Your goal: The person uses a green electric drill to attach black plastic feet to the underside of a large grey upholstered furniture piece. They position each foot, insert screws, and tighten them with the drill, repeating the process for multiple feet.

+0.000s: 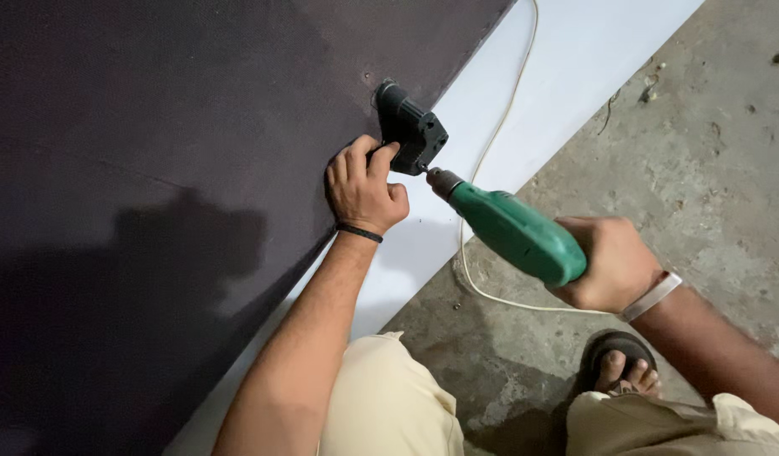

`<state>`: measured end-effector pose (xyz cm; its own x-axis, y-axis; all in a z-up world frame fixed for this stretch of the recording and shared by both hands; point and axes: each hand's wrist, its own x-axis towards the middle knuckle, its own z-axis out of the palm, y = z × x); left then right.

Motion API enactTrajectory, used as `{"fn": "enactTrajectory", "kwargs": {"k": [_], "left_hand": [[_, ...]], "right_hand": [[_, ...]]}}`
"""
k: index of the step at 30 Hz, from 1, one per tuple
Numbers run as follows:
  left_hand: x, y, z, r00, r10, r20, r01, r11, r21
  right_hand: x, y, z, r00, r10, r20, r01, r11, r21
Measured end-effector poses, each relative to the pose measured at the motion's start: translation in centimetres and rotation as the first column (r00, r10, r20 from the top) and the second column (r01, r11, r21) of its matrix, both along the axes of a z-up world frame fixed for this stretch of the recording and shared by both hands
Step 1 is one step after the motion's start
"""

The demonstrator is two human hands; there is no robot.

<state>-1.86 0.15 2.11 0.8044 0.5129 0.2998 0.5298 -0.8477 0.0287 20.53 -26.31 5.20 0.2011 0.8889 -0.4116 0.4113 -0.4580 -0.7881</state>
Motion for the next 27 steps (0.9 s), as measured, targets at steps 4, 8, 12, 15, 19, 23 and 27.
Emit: {"fn": "enactTrajectory", "kwargs": {"k": [4, 8, 12, 15, 19, 23, 27], "left_hand": [[0.0, 0.0, 0.0, 1.000, 0.011, 0.002, -0.011, 1.000, 0.015], [0.2, -0.4, -0.1, 0.999, 0.031, -0.031, -0.031, 0.999, 0.011], [0.3, 0.5, 0.0, 0.999, 0.035, -0.007, -0.035, 0.999, 0.012], [0.5, -0.7, 0.1, 0.998, 0.054, -0.044, -0.054, 0.999, -0.003], [1.2, 0.8, 1.3, 0.999, 0.049, -0.020, -0.049, 0.999, 0.004], [0.3, -1.0, 1.4, 0.997, 0.044, -0.070, -0.050, 0.995, -0.083], [1.3, -0.1, 1.5, 0.990, 0.109, -0.086, -0.117, 0.989, -0.095]], "right_hand": [[-0.1, 0.4, 0.5, 0.999, 0.001, 0.034, -0.002, 0.999, 0.032], [0.1, 0.7, 0.9, 1.000, -0.014, 0.000, 0.014, 0.979, -0.201], [-0.1, 1.7, 1.4, 0.997, 0.004, 0.077, -0.009, 0.998, 0.060], [0.1, 1.1, 1.5, 0.991, 0.048, 0.126, -0.054, 0.997, 0.046], [0.4, 2.4, 0.9, 1.000, -0.005, 0.023, 0.004, 0.999, 0.051], [-0.3, 0.5, 0.4, 0.998, 0.006, 0.061, -0.012, 0.994, 0.107], [0.6, 1.3, -0.4, 1.000, 0.021, 0.018, -0.021, 1.000, 0.009]]}}
